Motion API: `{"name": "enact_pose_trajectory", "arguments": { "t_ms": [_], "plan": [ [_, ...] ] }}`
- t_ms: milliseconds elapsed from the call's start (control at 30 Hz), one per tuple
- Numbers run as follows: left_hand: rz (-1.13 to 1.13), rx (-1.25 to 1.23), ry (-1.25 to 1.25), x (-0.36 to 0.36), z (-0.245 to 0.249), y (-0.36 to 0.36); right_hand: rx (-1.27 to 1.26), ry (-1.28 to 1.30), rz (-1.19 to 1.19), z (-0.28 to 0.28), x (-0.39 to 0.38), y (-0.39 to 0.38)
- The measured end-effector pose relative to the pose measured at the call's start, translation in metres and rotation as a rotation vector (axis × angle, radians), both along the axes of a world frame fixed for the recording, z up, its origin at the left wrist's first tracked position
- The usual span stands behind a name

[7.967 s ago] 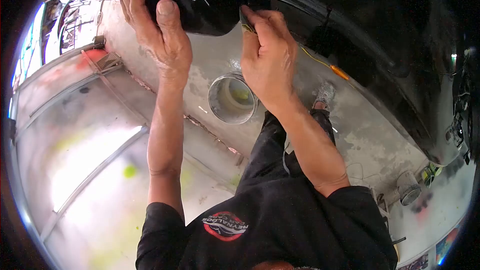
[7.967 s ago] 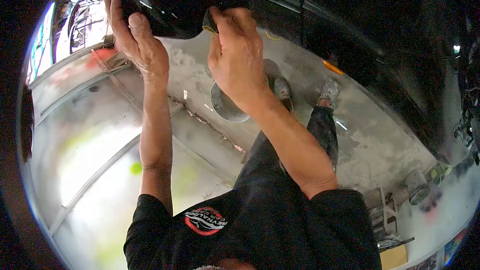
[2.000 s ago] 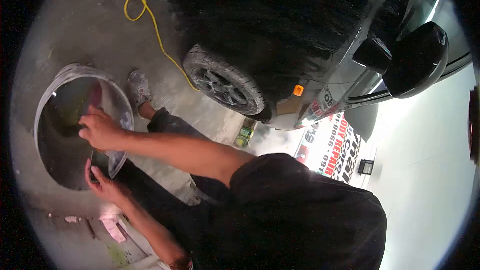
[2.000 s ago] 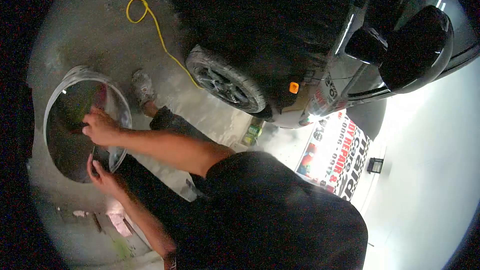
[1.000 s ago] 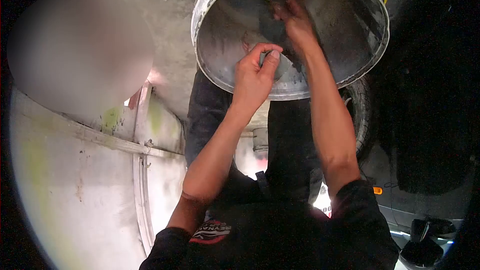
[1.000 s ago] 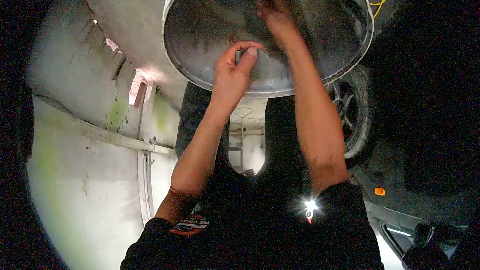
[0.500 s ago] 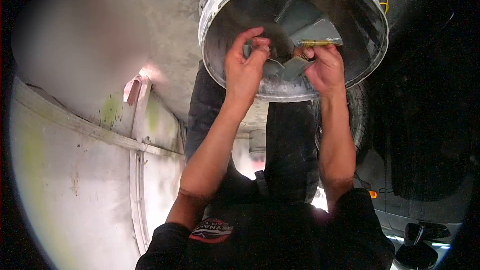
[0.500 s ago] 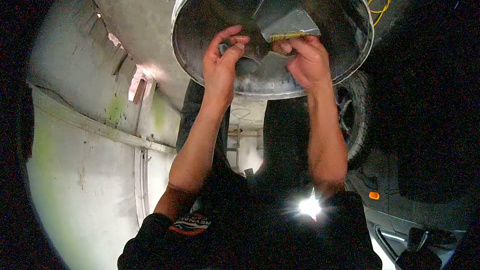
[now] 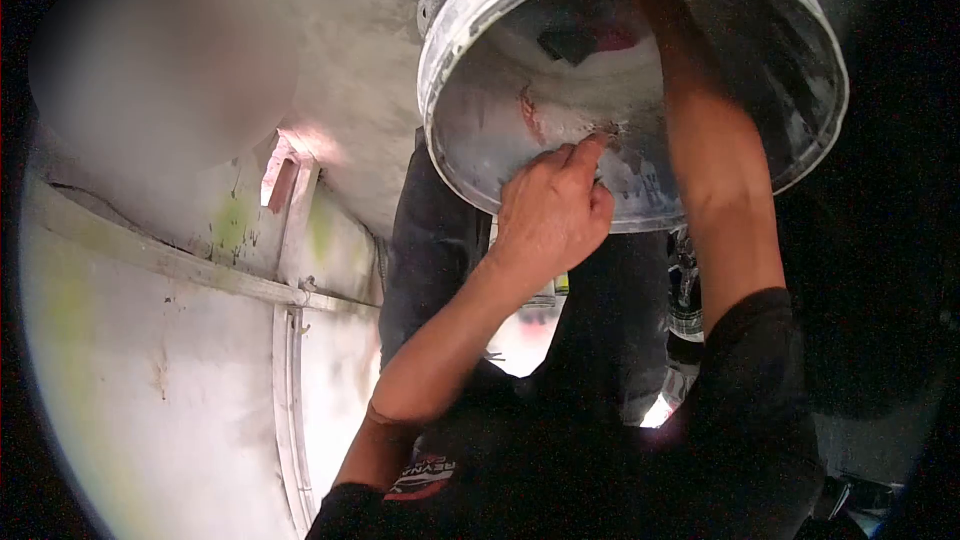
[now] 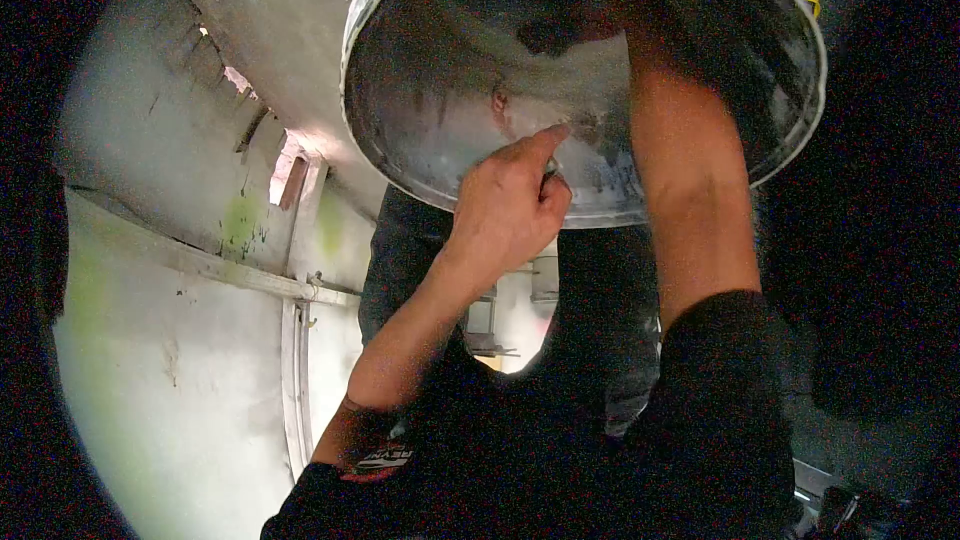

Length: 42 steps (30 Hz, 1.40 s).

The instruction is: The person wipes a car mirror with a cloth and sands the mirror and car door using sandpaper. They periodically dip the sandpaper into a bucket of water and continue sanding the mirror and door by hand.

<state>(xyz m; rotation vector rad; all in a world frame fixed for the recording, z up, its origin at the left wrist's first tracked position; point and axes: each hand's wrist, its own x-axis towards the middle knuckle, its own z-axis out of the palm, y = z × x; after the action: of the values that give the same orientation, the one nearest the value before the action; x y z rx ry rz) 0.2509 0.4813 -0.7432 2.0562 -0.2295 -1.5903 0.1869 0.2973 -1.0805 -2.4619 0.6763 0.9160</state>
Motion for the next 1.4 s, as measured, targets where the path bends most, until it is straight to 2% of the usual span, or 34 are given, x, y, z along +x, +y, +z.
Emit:
{"name": "enact_pose_trajectory", "arguments": {
  "t_ms": [100, 167, 300, 367, 467, 567, 600, 700, 800, 833, 867, 933, 1000, 1067, 1167, 1267, 1400],
  "plan": [
    [0.082, -0.062, -0.053, -0.002, -0.004, 0.004, 0.061, 0.040, -0.048, -0.029, -0.009, 0.019],
    [0.118, -0.103, -0.077, -0.007, -0.005, 0.006, 0.071, 0.029, -0.033, -0.026, -0.025, 0.027],
    [0.161, -0.065, -0.076, -0.007, -0.010, 0.005, 0.194, -0.173, -0.045, 0.025, -0.049, 0.021],
    [0.199, -0.047, -0.063, -0.005, -0.012, 0.003, 0.299, -0.006, -0.411, 0.118, -0.029, 0.034],
    [0.331, -0.017, -0.037, -0.003, -0.012, 0.002, 0.590, 0.146, -1.211, 0.226, 0.008, 0.040],
    [0.532, 0.062, 0.111, 0.008, -0.012, 0.004, 0.792, 0.080, -1.515, 0.253, -0.008, 0.035],
    [0.602, 0.091, 0.185, 0.010, -0.012, 0.004, 0.818, 0.038, -1.508, 0.261, -0.010, 0.034],
    [0.803, -0.003, -0.085, 0.003, -0.017, -0.001, 0.866, -0.054, -1.480, 0.280, -0.018, 0.028],
    [0.849, -0.031, -0.015, 0.001, -0.025, 0.004, 0.887, -0.119, -1.463, 0.290, -0.027, 0.024],
    [0.936, -0.046, 0.087, 0.006, -0.019, 0.000, 0.910, -0.154, -1.465, 0.291, -0.033, 0.025],
    [0.910, -0.081, 0.069, 0.004, -0.020, 0.000, 0.933, -0.189, -1.467, 0.292, -0.039, 0.025],
    [0.857, -0.152, 0.029, 0.000, -0.025, 0.002, 0.807, -0.133, -1.323, 0.294, -0.050, 0.017],
    [0.847, -0.118, 0.107, -0.001, -0.025, 0.005, 0.848, -0.163, -1.333, 0.298, -0.054, 0.016],
    [0.840, -0.086, 0.161, -0.002, -0.024, 0.006, 1.050, -0.283, -1.494, 0.303, -0.054, 0.019],
    [0.805, -0.055, 0.181, -0.002, -0.023, 0.005, 1.013, -0.308, -1.483, 0.306, -0.059, 0.022],
    [0.746, -0.061, 0.173, 0.002, -0.020, 0.006, 1.007, -0.204, -1.422, 0.297, -0.087, 0.013],
    [0.806, -0.108, 0.140, 0.000, -0.019, 0.002, 0.963, -0.217, -1.530, 0.314, -0.069, 0.018]
  ]
}}
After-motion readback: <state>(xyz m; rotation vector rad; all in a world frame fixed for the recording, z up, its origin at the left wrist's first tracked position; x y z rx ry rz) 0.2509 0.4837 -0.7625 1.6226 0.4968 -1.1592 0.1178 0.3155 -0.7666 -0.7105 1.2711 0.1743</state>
